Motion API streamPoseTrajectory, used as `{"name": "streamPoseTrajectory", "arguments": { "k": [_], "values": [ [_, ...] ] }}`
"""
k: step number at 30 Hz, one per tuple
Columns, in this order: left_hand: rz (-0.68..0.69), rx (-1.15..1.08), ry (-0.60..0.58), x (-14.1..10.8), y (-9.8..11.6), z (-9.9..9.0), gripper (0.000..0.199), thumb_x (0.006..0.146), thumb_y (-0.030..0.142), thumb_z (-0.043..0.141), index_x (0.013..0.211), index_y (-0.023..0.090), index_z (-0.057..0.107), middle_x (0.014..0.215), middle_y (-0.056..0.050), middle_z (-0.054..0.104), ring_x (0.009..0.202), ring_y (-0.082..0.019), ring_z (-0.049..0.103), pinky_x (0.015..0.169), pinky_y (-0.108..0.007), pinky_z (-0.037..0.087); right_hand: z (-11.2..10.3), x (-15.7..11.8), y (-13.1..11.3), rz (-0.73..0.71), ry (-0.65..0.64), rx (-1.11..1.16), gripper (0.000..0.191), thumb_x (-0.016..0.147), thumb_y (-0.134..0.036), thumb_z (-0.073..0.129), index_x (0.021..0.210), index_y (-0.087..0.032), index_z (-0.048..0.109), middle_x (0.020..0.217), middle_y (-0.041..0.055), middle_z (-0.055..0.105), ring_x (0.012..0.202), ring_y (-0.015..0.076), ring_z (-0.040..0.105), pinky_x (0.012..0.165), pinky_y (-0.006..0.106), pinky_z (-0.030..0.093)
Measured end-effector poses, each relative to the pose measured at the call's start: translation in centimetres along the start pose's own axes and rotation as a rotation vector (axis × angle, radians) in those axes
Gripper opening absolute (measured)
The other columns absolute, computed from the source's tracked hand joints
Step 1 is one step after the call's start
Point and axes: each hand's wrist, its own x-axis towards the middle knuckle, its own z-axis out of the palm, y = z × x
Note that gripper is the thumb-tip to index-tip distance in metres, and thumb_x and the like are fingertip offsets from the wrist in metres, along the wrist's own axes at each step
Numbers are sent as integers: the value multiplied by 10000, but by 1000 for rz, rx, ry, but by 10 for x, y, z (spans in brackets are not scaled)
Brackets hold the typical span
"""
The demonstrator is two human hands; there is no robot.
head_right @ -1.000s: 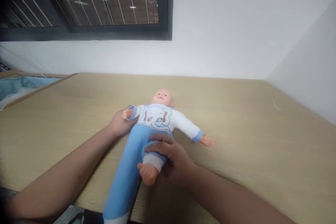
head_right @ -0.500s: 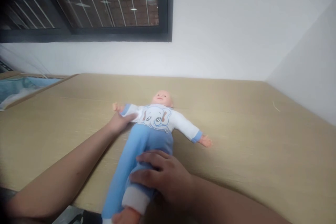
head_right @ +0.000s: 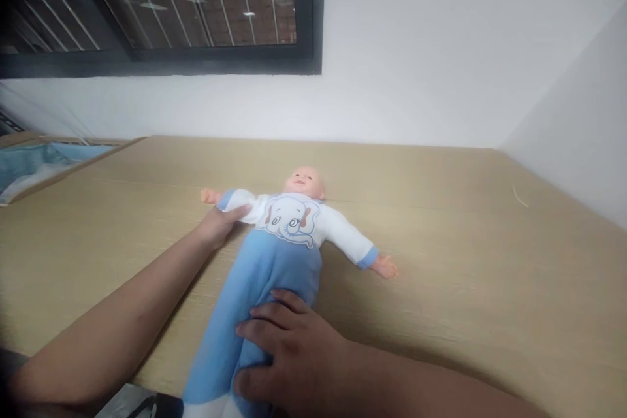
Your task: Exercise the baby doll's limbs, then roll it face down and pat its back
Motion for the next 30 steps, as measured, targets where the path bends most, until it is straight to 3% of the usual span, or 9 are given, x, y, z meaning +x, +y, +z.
{"name": "streamPoseTrajectory", "arguments": {
  "k": [5, 9, 14, 18, 20, 26, 30],
  "values": [
    [8, 54, 1, 0, 0, -1, 539, 707, 492, 837, 1067, 148, 633, 1128, -115, 679, 1056, -291, 645, 972, -418, 507, -11, 2, 1, 31, -20, 82, 228, 926, -373, 591, 1136, -290, 627, 1435, 40, 533, 1343, 292, 464, 1189, 564, 255],
    [21, 97, 19, 0, -2, -2, 553, 717, 489, 813, 1094, 133, 617, 1133, -127, 662, 1057, -300, 635, 957, -429, 506, -18, -3, 8, 76, 141, 250, 429, 863, -361, 660, 1264, -252, 552, 1414, 78, 541, 1366, 279, 444, 1155, 463, 367],
    [108, 594, 142, -3, -2, -2, 422, 729, 531, 737, 902, 168, 606, 930, -65, 637, 929, -280, 616, 862, -401, 504, -17, -8, 15, 246, 405, 439, 614, 787, -278, 744, 1338, -264, 473, 1404, 111, 514, 1276, 266, 537, 1071, 415, 471],
    [203, 821, 26, -8, 5, 4, 307, 847, 508, 613, 833, 201, 608, 860, -35, 654, 825, -243, 628, 786, -346, 483, -16, -7, 22, 355, 525, 452, 541, 833, -217, 695, 1335, -281, 503, 1391, 109, 503, 1303, 278, 512, 1063, 447, 484],
    [226, 896, -37, -11, 11, 9, 288, 894, 500, 572, 902, 218, 631, 917, -31, 690, 842, -243, 655, 755, -322, 475, -16, -5, 25, 407, 548, 421, 480, 851, -192, 682, 1303, -291, 554, 1397, 103, 492, 1312, 276, 503, 1081, 457, 470],
    [187, 1317, -75, -17, 23, 24, 331, 900, 523, 556, 1030, 220, 588, 977, -102, 705, 836, -328, 677, 606, -328, 388, -15, -2, 31, 442, 511, 431, 422, 832, -243, 751, 1235, -304, 639, 1360, 88, 514, 1223, 259, 576, 1038, 424, 503],
    [185, 1391, -81, -19, 24, 28, 394, 881, 556, 573, 1076, 213, 567, 957, -129, 702, 808, -342, 679, 583, -326, 361, -10, -6, 34, 435, 434, 446, 475, 804, -164, 706, 1249, -317, 640, 1356, 76, 515, 1207, 248, 586, 1001, 395, 514]
  ]
}}
